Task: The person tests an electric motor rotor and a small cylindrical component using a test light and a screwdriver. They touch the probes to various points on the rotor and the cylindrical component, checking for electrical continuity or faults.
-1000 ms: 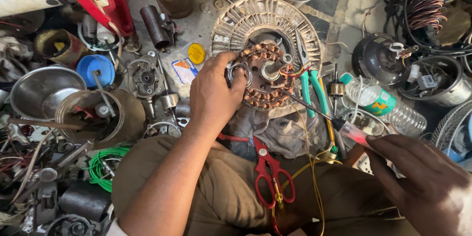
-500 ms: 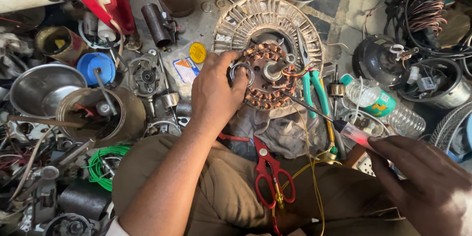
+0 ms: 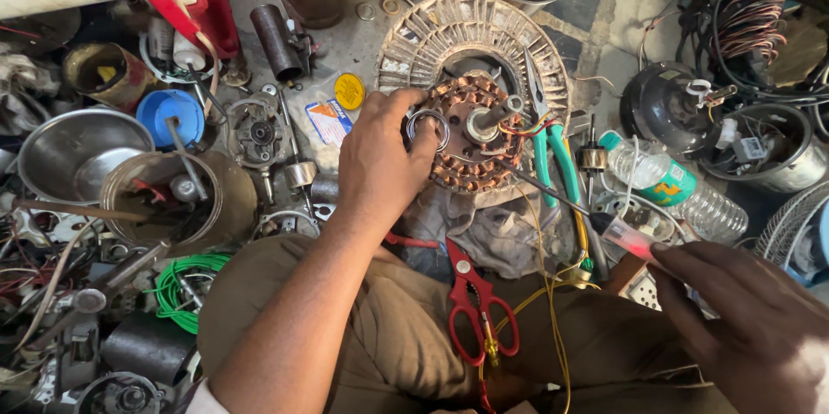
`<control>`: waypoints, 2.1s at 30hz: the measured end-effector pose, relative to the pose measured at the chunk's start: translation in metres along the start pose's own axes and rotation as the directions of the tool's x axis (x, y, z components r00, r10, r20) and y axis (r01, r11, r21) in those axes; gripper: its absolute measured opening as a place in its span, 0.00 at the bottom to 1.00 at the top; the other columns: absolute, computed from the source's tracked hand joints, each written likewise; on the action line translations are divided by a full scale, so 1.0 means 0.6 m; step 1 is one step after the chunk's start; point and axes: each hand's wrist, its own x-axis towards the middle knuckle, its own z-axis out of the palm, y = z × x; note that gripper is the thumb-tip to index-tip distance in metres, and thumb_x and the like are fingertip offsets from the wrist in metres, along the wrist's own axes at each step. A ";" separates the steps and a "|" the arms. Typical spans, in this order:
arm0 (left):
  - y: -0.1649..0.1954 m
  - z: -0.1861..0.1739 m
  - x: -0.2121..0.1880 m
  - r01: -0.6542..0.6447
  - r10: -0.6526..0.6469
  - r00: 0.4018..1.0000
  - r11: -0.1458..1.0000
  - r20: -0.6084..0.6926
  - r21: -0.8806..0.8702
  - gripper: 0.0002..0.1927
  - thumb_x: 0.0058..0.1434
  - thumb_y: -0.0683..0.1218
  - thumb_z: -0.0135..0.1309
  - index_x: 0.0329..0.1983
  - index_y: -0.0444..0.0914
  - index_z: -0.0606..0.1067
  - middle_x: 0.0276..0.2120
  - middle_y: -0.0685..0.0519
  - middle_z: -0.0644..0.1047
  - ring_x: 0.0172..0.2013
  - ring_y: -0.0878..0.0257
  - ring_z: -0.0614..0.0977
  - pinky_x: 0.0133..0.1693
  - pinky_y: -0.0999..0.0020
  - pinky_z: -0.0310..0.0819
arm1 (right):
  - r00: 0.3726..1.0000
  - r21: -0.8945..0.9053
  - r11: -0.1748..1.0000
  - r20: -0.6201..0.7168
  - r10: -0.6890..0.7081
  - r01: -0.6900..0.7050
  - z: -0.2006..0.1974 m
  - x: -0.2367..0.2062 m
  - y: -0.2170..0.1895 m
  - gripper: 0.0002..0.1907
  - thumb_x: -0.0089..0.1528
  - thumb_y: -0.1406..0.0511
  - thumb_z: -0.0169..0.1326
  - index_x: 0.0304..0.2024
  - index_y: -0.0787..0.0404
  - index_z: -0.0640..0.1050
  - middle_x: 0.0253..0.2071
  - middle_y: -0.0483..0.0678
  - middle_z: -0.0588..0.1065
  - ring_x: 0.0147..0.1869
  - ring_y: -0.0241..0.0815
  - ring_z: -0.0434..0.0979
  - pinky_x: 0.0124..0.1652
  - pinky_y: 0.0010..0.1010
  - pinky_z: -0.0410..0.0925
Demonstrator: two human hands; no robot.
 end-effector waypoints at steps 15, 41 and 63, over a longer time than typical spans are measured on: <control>-0.006 0.007 -0.006 -0.061 0.060 0.997 0.998 -0.043 -0.009 0.15 0.62 0.47 0.59 0.51 0.39 0.77 0.44 0.42 0.77 0.45 0.42 0.81 0.46 0.52 0.75 | 1.000 0.040 0.999 -0.019 -0.006 0.007 0.010 -0.012 0.018 0.17 0.56 0.69 0.66 0.49 0.59 0.83 0.45 0.50 0.81 0.44 0.45 0.83 0.44 0.32 0.75; -0.006 0.007 -0.002 -0.073 0.074 0.993 0.997 -0.089 0.006 0.08 0.62 0.45 0.57 0.44 0.39 0.77 0.40 0.45 0.78 0.40 0.46 0.81 0.42 0.54 0.75 | 0.998 0.036 0.999 -0.063 -0.026 0.028 0.007 0.002 0.009 0.17 0.53 0.70 0.67 0.46 0.60 0.83 0.43 0.50 0.81 0.44 0.45 0.84 0.43 0.33 0.75; -0.004 0.006 0.000 -0.054 0.054 0.995 0.999 -0.078 0.002 0.08 0.63 0.45 0.57 0.44 0.40 0.78 0.41 0.45 0.79 0.41 0.45 0.82 0.42 0.53 0.75 | 0.998 0.026 0.998 -0.036 -0.057 0.058 0.003 0.013 -0.008 0.15 0.56 0.69 0.65 0.46 0.60 0.82 0.44 0.47 0.81 0.46 0.43 0.83 0.45 0.33 0.75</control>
